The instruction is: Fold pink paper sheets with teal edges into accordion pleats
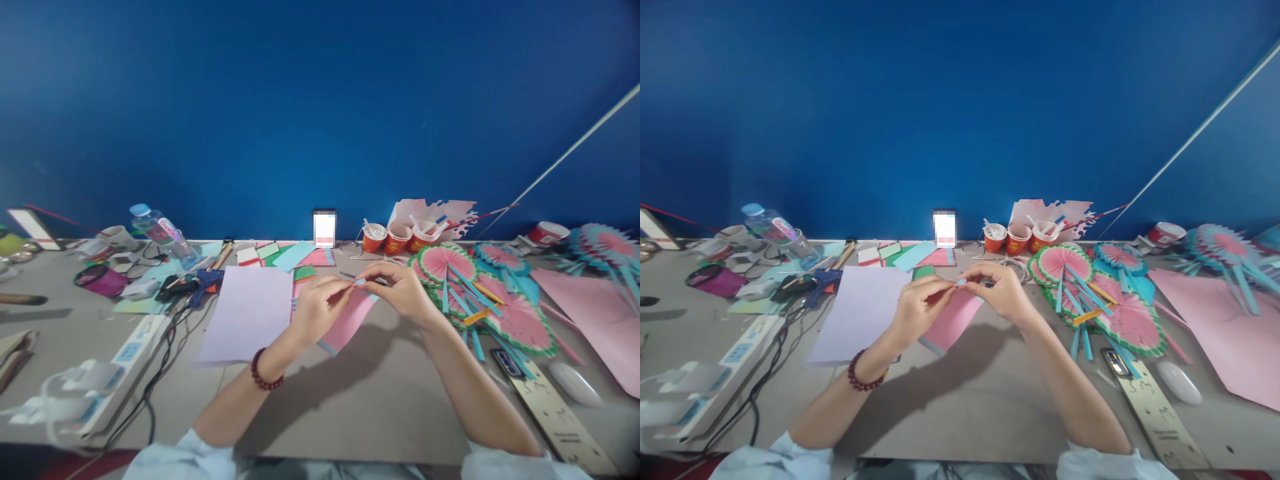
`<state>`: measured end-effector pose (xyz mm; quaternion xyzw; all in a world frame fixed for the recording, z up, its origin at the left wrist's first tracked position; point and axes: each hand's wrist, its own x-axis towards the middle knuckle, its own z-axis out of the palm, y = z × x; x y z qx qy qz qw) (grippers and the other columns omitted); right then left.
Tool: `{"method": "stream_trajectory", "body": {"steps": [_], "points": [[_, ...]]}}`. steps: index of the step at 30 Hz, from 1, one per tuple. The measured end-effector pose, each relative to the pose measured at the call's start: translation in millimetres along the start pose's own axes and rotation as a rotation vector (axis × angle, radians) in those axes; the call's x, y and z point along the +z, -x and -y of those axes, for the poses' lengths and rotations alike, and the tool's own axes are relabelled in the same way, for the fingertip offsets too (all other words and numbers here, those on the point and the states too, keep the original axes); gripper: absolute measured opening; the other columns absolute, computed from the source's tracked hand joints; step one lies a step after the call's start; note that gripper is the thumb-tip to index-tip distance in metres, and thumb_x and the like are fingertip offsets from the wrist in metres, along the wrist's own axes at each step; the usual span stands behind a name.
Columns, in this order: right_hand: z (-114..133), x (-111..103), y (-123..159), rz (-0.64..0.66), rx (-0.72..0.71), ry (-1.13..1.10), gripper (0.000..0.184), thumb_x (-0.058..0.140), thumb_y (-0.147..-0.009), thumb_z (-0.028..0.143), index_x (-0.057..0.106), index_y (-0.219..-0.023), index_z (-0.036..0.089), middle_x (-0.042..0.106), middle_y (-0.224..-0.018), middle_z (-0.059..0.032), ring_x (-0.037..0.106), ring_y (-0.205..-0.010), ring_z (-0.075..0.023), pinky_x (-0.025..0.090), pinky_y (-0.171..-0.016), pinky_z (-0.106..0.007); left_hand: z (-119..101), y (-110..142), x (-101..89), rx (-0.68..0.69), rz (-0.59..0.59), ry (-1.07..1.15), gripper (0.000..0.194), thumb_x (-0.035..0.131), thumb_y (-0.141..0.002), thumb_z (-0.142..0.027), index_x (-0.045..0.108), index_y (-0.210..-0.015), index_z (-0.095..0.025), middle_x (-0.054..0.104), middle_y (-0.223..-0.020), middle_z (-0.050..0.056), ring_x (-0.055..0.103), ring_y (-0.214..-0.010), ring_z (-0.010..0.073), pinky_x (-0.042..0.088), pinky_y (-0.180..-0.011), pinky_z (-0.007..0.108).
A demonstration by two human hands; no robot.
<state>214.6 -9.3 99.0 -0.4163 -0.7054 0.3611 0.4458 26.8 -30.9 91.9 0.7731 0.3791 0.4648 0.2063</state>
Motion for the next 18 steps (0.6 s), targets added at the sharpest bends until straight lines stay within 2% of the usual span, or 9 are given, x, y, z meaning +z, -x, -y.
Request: {"method": "stream_trajectory", "body": {"steps": [8, 12, 18], "points": [[3, 6, 3, -0.037, -0.016, 0.053, 0.015, 0.068, -0.076, 0.035, 0.070, -0.076, 0.020, 0.070, -0.081, -0.0059, 0.062, -0.078, -0.0210, 0.048, -0.072, -0.034, 1, -1, 0.0, 0.045, 0.025, -0.030, 0.024, 0.049, -0.090, -0.026, 0.071, -0.093, -0.018, 0.069, -0.077, 0.006, 0.060, -0.067, 0.0146, 0.046, -0.061, 0.025], [2, 10, 3, -0.052, -0.035, 0.043, 0.013, 0.066, -0.077, 0.032, 0.069, -0.078, 0.020, 0.069, -0.079, -0.0053, 0.062, -0.077, -0.0199, 0.048, -0.072, -0.033, -1, -2, -1.6, 0.002, 0.048, -0.008, 0.024, 0.048, -0.090, -0.025, 0.070, -0.093, -0.017, 0.070, -0.080, 0.007, 0.061, -0.069, 0.0154, 0.046, -0.062, 0.026], [0, 3, 1, -0.097, 0.042, -0.047, 0.017, 0.067, -0.074, 0.035, 0.067, -0.080, 0.019, 0.068, -0.078, -0.0040, 0.061, -0.073, -0.0174, 0.049, -0.068, -0.030, -2, -6, -10.6, -0.095, 0.117, -0.050, 0.026, 0.053, -0.088, -0.033, 0.069, -0.105, -0.020, 0.072, -0.100, 0.008, 0.066, -0.089, 0.0216, 0.051, -0.079, 0.032]]}}
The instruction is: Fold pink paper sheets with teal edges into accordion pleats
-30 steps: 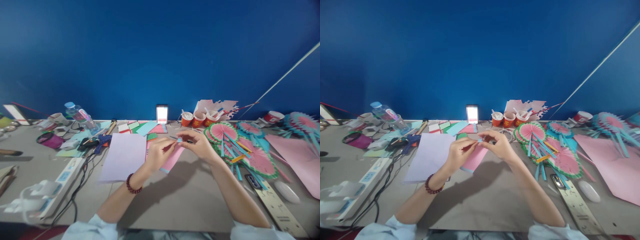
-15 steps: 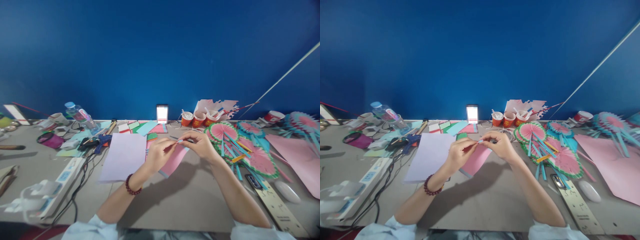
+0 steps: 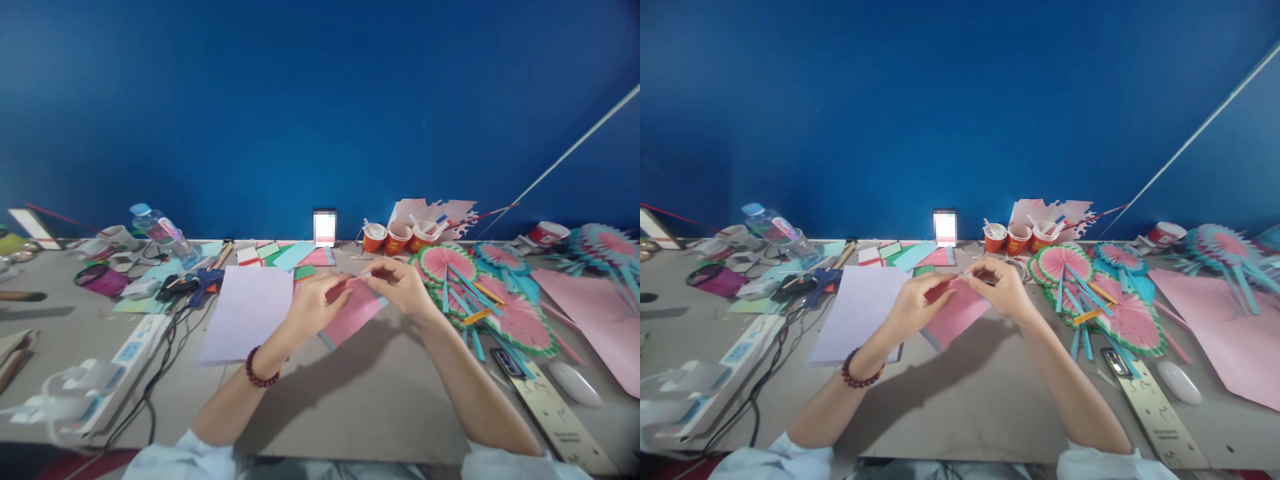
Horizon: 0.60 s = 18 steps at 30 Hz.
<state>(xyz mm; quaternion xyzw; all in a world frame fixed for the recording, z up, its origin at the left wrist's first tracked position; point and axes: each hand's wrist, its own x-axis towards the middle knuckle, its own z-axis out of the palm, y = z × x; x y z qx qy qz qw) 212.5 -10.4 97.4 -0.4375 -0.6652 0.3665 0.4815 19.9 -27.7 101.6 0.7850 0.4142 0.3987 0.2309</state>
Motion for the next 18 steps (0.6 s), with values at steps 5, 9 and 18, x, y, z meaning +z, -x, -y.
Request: {"method": "stream_trajectory", "body": {"steps": [5, 9, 18], "points": [[6, -6, -2, -0.014, 0.036, -0.030, 0.020, 0.070, -0.070, 0.038, 0.065, -0.075, 0.018, 0.066, -0.076, -0.0043, 0.061, -0.072, -0.0173, 0.049, -0.066, -0.029, 1, -2, -7.7, -0.061, 0.043, 0.053, 0.028, 0.054, -0.087, -0.039, 0.071, -0.104, -0.023, 0.073, -0.101, 0.005, 0.067, -0.088, 0.0211, 0.051, -0.077, 0.029], [7, -6, -2, -0.017, 0.056, -0.058, 0.020, 0.070, -0.070, 0.037, 0.065, -0.074, 0.018, 0.065, -0.075, -0.0036, 0.060, -0.070, -0.0163, 0.048, -0.064, -0.028, 2, -2, -8.7, -0.085, 0.091, 0.068, 0.028, 0.053, -0.088, -0.039, 0.072, -0.103, -0.025, 0.074, -0.098, 0.003, 0.068, -0.081, 0.0193, 0.050, -0.066, 0.024], [6, -4, -2, -0.022, 0.123, -0.086, 0.023, 0.072, -0.067, 0.038, 0.066, -0.073, 0.017, 0.063, -0.071, -0.0021, 0.056, -0.062, -0.0136, 0.044, -0.058, -0.026, 15, -4, -5.9, -0.173, 0.131, 0.204, 0.027, 0.056, -0.085, -0.039, 0.075, -0.091, -0.020, 0.074, -0.093, 0.005, 0.069, -0.081, 0.0209, 0.052, -0.067, 0.026]]}}
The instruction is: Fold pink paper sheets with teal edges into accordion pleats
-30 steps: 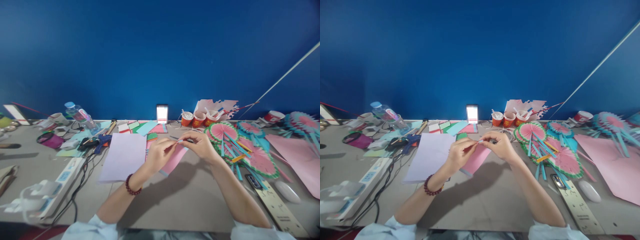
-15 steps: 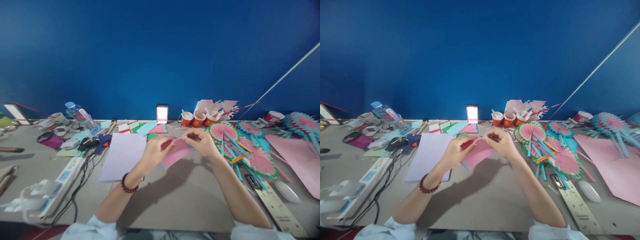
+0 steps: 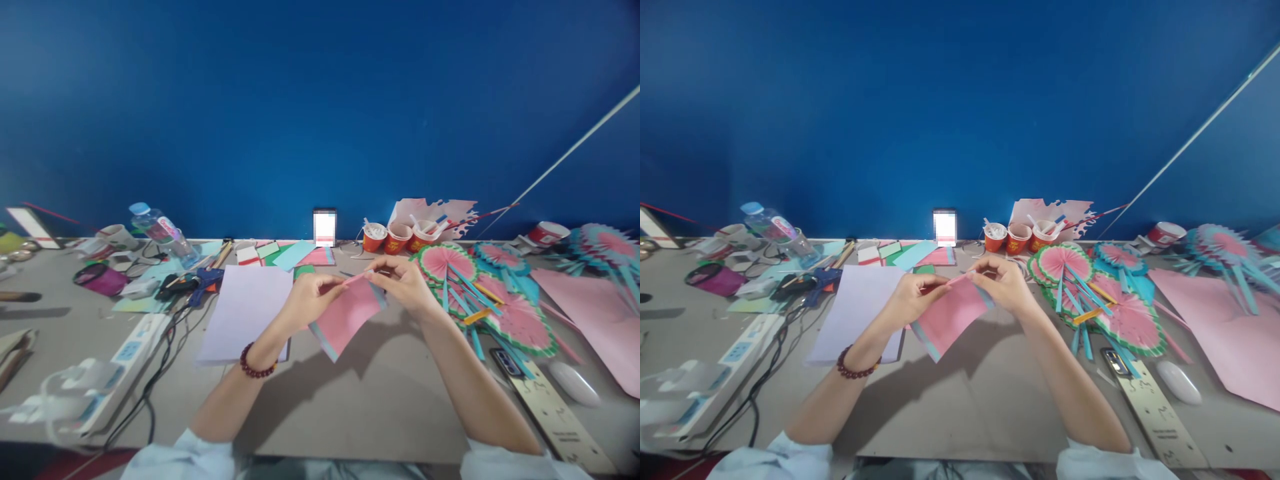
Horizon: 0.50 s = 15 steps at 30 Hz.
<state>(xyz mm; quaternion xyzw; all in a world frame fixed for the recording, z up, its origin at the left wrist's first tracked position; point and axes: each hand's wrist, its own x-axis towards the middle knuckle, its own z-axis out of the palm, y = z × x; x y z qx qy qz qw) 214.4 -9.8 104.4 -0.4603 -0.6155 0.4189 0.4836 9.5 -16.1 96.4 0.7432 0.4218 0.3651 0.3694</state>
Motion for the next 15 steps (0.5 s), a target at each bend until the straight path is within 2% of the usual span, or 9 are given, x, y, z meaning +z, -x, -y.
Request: {"method": "stream_trajectory", "body": {"steps": [10, 15], "points": [[0.0, 0.9, -0.7, 0.017, 0.100, -0.022, 0.024, 0.072, -0.066, 0.038, 0.065, -0.071, 0.016, 0.060, -0.066, 0.0000, 0.051, -0.056, -0.0109, 0.040, -0.055, -0.025, 1.7, -2.8, -0.8, -0.067, 0.054, 0.056, 0.028, 0.058, -0.083, -0.040, 0.075, -0.084, -0.018, 0.075, -0.086, 0.005, 0.069, -0.077, 0.0202, 0.051, -0.058, 0.022], [-4.6, -0.8, 0.3, 0.091, -0.007, 0.014, 0.021, 0.067, -0.073, 0.037, 0.061, -0.079, 0.018, 0.061, -0.077, -0.0020, 0.055, -0.067, -0.0132, 0.045, -0.061, -0.026, -2.2, 0.2, 0.5, 0.025, 0.001, 0.021, 0.023, 0.057, -0.085, -0.032, 0.075, -0.089, -0.019, 0.075, -0.090, 0.004, 0.068, -0.077, 0.0186, 0.051, -0.064, 0.022]]}}
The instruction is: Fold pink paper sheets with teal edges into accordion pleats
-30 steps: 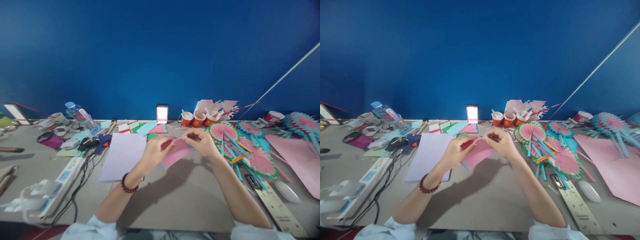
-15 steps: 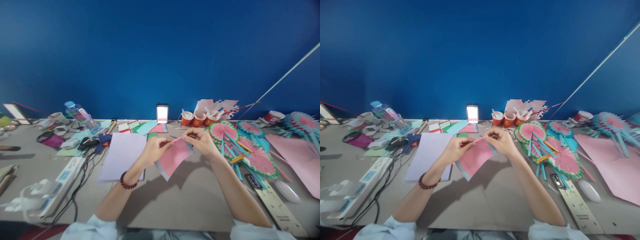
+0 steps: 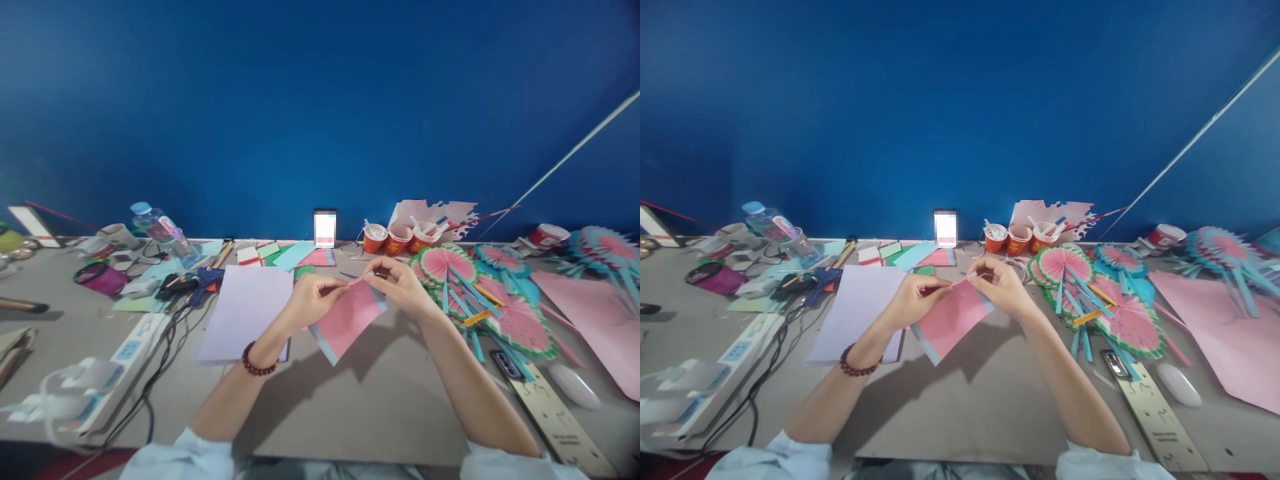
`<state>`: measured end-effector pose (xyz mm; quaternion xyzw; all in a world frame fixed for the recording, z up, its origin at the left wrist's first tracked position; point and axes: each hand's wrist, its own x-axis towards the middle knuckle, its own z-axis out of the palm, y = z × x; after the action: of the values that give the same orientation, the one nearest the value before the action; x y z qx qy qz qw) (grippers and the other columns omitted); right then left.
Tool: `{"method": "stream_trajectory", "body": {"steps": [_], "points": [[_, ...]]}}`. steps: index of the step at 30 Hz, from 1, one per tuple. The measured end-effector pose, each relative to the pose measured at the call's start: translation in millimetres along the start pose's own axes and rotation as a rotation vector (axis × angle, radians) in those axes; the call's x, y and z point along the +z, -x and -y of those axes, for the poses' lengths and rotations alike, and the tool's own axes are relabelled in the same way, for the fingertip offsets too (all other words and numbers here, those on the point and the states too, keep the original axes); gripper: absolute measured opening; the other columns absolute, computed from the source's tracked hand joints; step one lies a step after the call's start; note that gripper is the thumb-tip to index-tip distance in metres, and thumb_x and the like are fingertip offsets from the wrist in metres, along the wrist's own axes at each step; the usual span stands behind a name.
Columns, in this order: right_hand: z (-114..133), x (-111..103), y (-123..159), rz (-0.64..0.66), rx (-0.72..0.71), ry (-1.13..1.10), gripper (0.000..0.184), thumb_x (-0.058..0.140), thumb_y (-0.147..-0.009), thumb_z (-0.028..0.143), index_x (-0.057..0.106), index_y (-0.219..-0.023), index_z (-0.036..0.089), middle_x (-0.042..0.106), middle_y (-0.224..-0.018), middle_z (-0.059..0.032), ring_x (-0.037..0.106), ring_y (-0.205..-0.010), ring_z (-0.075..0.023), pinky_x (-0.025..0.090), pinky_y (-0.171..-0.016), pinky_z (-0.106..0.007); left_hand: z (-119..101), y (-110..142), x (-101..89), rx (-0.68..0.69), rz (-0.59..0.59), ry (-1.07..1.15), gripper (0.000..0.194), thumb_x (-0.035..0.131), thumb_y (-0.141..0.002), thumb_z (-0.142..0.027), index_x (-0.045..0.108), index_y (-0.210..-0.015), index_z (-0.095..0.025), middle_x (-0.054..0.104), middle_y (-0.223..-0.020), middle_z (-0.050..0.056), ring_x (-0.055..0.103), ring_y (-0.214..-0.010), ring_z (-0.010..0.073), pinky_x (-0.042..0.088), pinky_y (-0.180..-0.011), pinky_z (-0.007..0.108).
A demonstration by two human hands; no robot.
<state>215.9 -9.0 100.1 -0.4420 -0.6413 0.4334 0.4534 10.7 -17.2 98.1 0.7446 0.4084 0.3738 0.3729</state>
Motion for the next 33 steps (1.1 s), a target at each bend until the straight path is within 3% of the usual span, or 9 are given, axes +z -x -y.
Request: {"method": "stream_trajectory", "body": {"steps": [5, 8, 12, 15, 24, 33], "points": [[-3, -4, 3, 0.079, -0.085, 0.068, 0.027, 0.065, -0.076, 0.034, 0.062, -0.100, 0.022, 0.065, -0.100, -0.0055, 0.061, -0.084, -0.0174, 0.050, -0.074, -0.030, -3, 1, 0.4, 0.052, -0.015, -0.060, 0.023, 0.055, -0.087, -0.030, 0.075, -0.090, -0.020, 0.075, -0.091, 0.004, 0.068, -0.076, 0.0175, 0.049, -0.063, 0.023], [1, -3, 4, 0.099, -0.117, 0.192, 0.031, 0.069, -0.074, 0.037, 0.066, -0.101, 0.022, 0.067, -0.102, -0.0069, 0.061, -0.094, -0.0216, 0.049, -0.079, -0.033, -4, 2, 1.7, 0.054, 0.009, -0.085, 0.023, 0.055, -0.087, -0.030, 0.075, -0.090, -0.020, 0.075, -0.089, 0.003, 0.067, -0.072, 0.0161, 0.047, -0.061, 0.022], [5, 2, 4, 0.101, -0.170, 0.316, 0.019, 0.069, -0.075, 0.039, 0.071, -0.082, 0.021, 0.069, -0.085, -0.0050, 0.062, -0.082, -0.0202, 0.046, -0.073, -0.032, -4, 2, 3.0, 0.058, 0.043, -0.128, 0.024, 0.054, -0.087, -0.030, 0.075, -0.089, -0.020, 0.075, -0.082, 0.002, 0.063, -0.064, 0.0138, 0.042, -0.055, 0.021], [5, 4, 3, 0.102, -0.134, 0.332, 0.016, 0.068, -0.076, 0.036, 0.072, -0.074, 0.021, 0.069, -0.077, -0.0030, 0.061, -0.074, -0.0179, 0.044, -0.067, -0.030, -1, 1, 2.5, 0.057, 0.083, -0.148, 0.024, 0.054, -0.087, -0.031, 0.075, -0.090, -0.021, 0.075, -0.083, 0.002, 0.064, -0.066, 0.0140, 0.042, -0.057, 0.021], [1, 2, 1, 0.060, 0.000, 0.330, 0.015, 0.065, -0.073, 0.033, 0.070, -0.069, 0.019, 0.068, -0.072, -0.0025, 0.057, -0.068, -0.0165, 0.040, -0.061, -0.028, -1, -1, -4.6, 0.005, 0.167, -0.113, 0.027, 0.055, -0.086, -0.036, 0.071, -0.106, -0.024, 0.072, -0.106, 0.002, 0.067, -0.090, 0.0190, 0.050, -0.076, 0.025], [4, -6, 1, 0.083, 0.055, 0.274, 0.017, 0.065, -0.072, 0.034, 0.068, -0.070, 0.018, 0.068, -0.074, -0.0035, 0.057, -0.068, -0.0162, 0.041, -0.062, -0.028, -5, 1, -13.2, -0.059, 0.190, -0.097, 0.032, 0.055, -0.085, -0.044, 0.073, -0.099, -0.021, 0.074, -0.094, 0.003, 0.065, -0.079, 0.0175, 0.048, -0.066, 0.023]]}}
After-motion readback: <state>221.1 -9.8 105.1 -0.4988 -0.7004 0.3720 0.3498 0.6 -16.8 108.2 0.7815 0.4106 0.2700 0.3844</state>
